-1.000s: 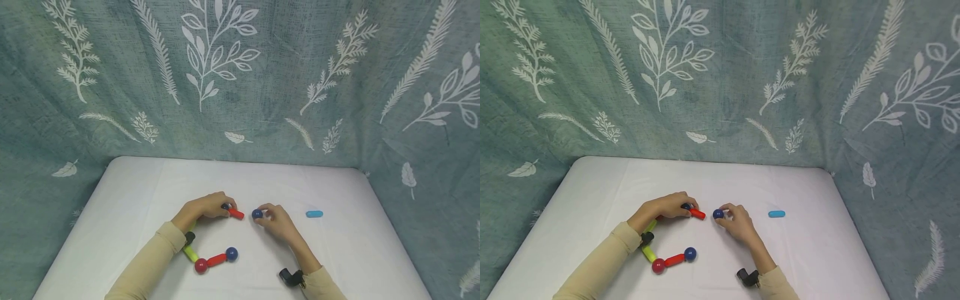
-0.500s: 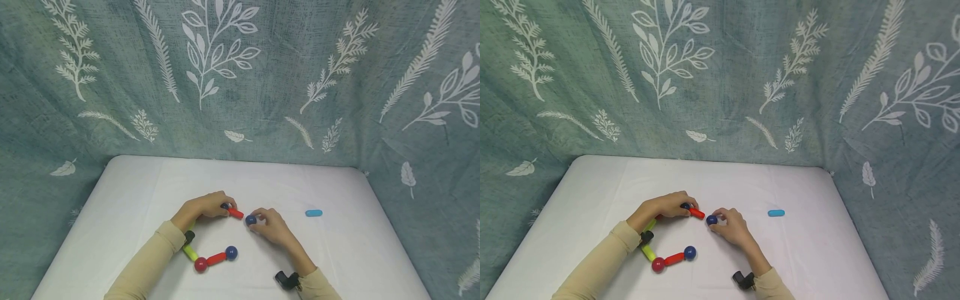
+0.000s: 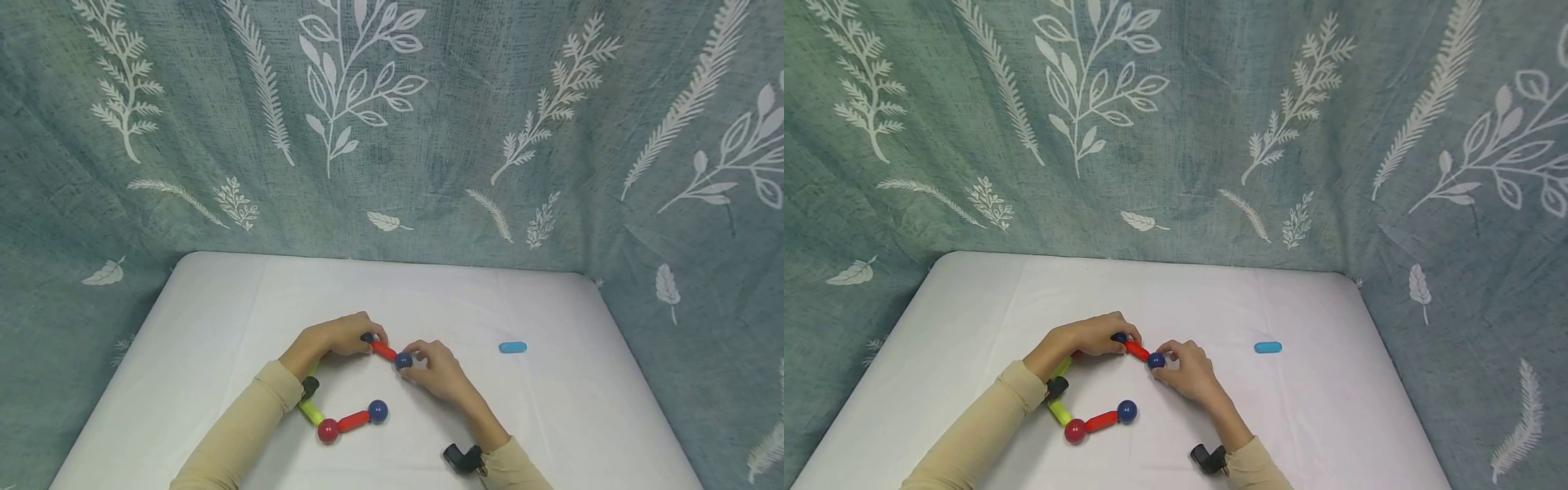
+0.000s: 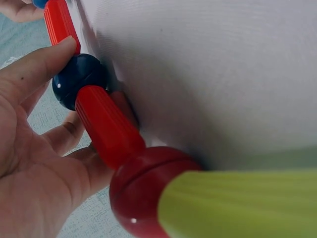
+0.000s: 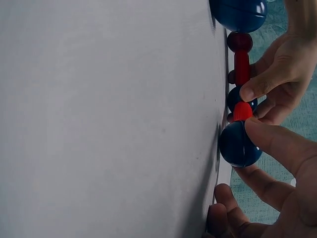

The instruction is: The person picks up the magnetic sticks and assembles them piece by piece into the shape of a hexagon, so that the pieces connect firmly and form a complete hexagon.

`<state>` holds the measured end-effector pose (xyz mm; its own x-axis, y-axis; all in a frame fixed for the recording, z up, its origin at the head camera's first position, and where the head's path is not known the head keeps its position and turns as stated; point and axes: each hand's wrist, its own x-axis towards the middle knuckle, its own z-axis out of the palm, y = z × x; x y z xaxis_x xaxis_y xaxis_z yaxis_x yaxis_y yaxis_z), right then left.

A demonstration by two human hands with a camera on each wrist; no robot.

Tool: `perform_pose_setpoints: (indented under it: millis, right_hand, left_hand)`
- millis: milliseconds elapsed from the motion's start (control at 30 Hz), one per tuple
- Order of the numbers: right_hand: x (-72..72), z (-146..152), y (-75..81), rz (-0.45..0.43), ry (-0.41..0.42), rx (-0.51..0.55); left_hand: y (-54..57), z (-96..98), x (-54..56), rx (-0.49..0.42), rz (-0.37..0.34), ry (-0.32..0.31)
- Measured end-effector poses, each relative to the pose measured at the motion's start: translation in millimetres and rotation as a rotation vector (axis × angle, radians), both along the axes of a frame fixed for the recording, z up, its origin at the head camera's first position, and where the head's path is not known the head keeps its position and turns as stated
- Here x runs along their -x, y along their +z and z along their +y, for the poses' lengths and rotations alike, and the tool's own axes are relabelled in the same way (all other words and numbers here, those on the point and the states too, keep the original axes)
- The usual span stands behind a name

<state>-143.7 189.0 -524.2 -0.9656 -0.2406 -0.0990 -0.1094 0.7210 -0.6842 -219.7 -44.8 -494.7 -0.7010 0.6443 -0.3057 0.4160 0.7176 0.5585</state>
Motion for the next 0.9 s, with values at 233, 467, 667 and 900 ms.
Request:
perform_pose_setpoints:
  millis: [233,467,667,900]
  right_hand:
    - [-3.7,-2,0.3,-0.016,-0.001,-0.007]
    - [-7.3,-5,1.6,-0.019,0.001,-0.008]
    - [-9.0,-6,1.3,-0.011,0.002,-0.017]
    - [-10.7,-8,0.5,-0.019,0.008,-0.027]
  left_hand:
    - [-3.3,-0.4,1.7,-0.014,0.003,0.003]
    - [-5.0,-3.0,2.3,-0.030,0.000,0.007]
    - [-5.3,-4.2,1.5,-0.030,0.000,0.018]
    - [-5.3,-4.2,0.5,-0.028,0.007,0.029]
